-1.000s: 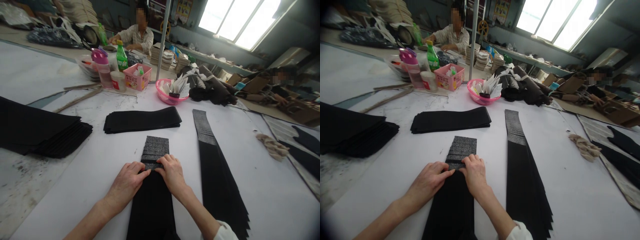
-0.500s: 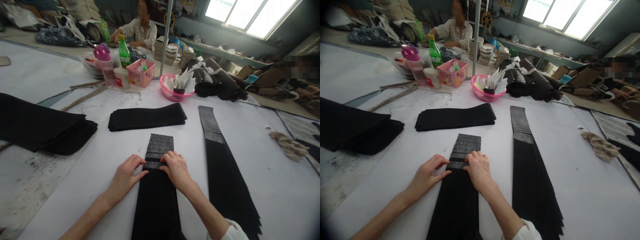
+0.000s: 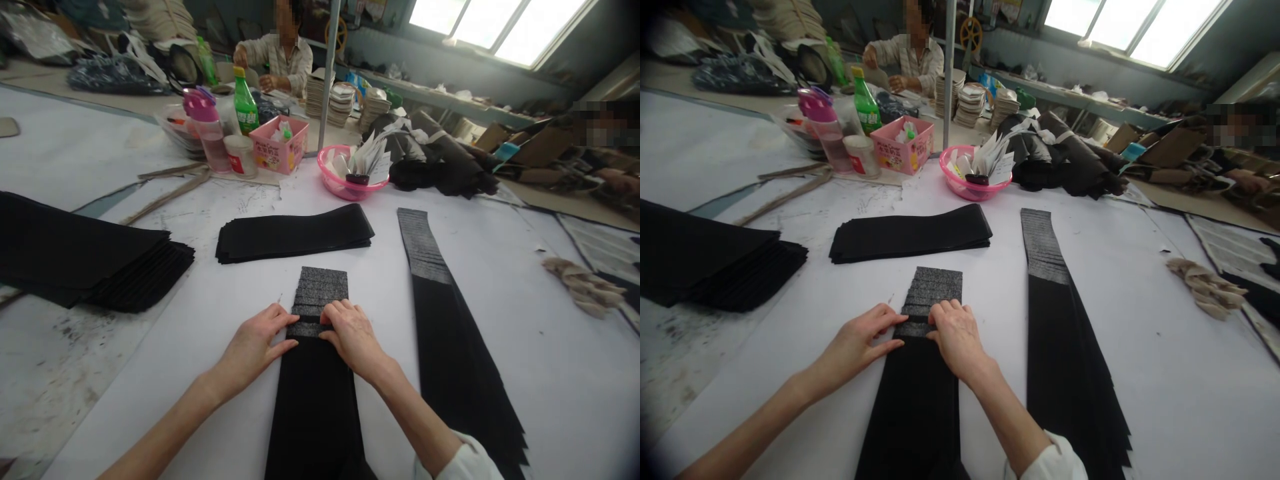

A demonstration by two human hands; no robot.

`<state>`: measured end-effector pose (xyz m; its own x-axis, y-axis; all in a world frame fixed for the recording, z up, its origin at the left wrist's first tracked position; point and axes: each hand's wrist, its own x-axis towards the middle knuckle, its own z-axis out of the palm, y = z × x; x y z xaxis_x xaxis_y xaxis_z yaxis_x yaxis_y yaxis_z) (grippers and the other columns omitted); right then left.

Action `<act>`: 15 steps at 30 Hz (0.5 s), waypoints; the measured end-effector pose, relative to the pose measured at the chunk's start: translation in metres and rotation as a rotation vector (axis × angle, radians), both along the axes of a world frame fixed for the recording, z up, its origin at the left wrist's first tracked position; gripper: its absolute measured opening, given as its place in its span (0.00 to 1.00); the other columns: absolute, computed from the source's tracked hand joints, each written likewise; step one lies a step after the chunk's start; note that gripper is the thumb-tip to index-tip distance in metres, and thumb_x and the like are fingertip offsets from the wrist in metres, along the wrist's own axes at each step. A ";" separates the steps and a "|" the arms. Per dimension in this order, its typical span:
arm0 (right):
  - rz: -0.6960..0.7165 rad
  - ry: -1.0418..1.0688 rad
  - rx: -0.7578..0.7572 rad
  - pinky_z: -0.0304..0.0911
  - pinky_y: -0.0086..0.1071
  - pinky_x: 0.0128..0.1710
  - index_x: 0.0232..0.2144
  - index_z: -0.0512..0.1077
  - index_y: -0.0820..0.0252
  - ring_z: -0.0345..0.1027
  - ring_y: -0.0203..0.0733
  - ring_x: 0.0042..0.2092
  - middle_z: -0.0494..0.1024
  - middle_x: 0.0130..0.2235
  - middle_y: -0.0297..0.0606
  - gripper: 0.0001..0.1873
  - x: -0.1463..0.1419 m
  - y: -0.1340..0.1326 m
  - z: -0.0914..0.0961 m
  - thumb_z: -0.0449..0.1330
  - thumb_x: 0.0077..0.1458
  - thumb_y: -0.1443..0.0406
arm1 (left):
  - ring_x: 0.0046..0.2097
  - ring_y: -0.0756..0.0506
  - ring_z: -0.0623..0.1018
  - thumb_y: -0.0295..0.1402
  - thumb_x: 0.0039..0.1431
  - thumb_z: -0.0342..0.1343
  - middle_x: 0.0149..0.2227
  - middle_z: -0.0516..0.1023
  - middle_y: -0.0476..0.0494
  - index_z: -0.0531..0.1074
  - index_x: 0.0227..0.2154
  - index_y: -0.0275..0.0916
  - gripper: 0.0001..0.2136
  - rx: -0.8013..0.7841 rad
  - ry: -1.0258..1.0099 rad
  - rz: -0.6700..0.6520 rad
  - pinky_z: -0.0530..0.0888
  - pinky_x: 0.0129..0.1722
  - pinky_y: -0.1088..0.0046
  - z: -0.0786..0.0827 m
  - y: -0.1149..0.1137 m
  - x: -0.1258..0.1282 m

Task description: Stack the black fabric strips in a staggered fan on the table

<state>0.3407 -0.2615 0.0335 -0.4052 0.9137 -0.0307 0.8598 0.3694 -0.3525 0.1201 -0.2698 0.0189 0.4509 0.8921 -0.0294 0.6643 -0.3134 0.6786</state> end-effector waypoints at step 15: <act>0.020 0.044 0.011 0.54 0.33 0.39 0.35 0.69 0.55 0.62 0.40 0.42 0.71 0.37 0.32 0.09 0.005 -0.002 -0.008 0.66 0.52 0.67 | 0.34 0.50 0.71 0.33 0.59 0.56 0.37 0.71 0.49 0.70 0.46 0.42 0.11 -0.055 -0.121 0.089 0.70 0.36 0.74 -0.004 -0.005 -0.003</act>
